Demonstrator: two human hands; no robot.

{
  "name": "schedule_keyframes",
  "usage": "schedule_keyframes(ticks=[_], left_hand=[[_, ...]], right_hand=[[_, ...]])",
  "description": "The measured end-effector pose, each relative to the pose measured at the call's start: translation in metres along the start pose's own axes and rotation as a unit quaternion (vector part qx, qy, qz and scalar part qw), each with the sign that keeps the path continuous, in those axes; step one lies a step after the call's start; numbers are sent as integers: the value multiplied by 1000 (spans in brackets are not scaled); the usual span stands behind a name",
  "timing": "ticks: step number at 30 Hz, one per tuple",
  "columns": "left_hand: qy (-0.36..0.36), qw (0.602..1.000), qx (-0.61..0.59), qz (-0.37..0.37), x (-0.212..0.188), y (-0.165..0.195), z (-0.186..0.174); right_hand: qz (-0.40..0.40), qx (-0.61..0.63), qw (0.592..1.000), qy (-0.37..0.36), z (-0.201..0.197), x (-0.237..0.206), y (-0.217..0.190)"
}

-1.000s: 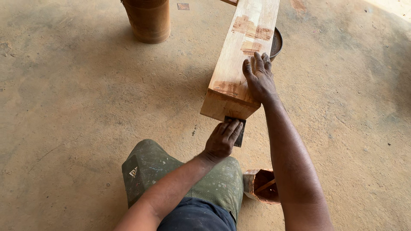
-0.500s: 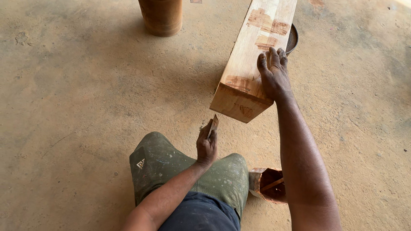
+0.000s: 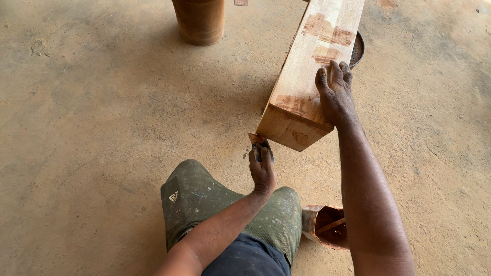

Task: The person kneels and sands a wooden frame with a sanding block, moving along edges and flat surfaces. They pause to inspect the surface, then continue sanding different sections of the frame.

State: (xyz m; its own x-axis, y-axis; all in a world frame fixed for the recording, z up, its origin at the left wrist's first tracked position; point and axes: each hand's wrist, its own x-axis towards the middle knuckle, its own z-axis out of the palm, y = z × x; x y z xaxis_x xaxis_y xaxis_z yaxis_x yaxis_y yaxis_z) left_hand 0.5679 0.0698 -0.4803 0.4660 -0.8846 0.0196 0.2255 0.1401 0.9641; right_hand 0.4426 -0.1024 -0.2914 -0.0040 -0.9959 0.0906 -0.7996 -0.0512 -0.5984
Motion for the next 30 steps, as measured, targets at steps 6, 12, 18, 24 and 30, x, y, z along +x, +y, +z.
schedule_keyframes(ticks=[6,12,18,24,30], left_hand=[[40,998,-21,-36,8,9,30],[26,982,188,-16,13,14,39],[-200,958,110,-176,1,3,50],[-79,971,212,-79,-7,-7,3],[5,953,215,214,8,-7,-32]], right_hand=[[11,-6,1000,-2,-1,-1,-2],[4,-12,1000,0,-2,-4,-5],[21,-9,1000,-4,-2,-2,-5],[-14,-29,999,8,-2,-2,-2],[17,1,1000,-1,-2,-4,-2]])
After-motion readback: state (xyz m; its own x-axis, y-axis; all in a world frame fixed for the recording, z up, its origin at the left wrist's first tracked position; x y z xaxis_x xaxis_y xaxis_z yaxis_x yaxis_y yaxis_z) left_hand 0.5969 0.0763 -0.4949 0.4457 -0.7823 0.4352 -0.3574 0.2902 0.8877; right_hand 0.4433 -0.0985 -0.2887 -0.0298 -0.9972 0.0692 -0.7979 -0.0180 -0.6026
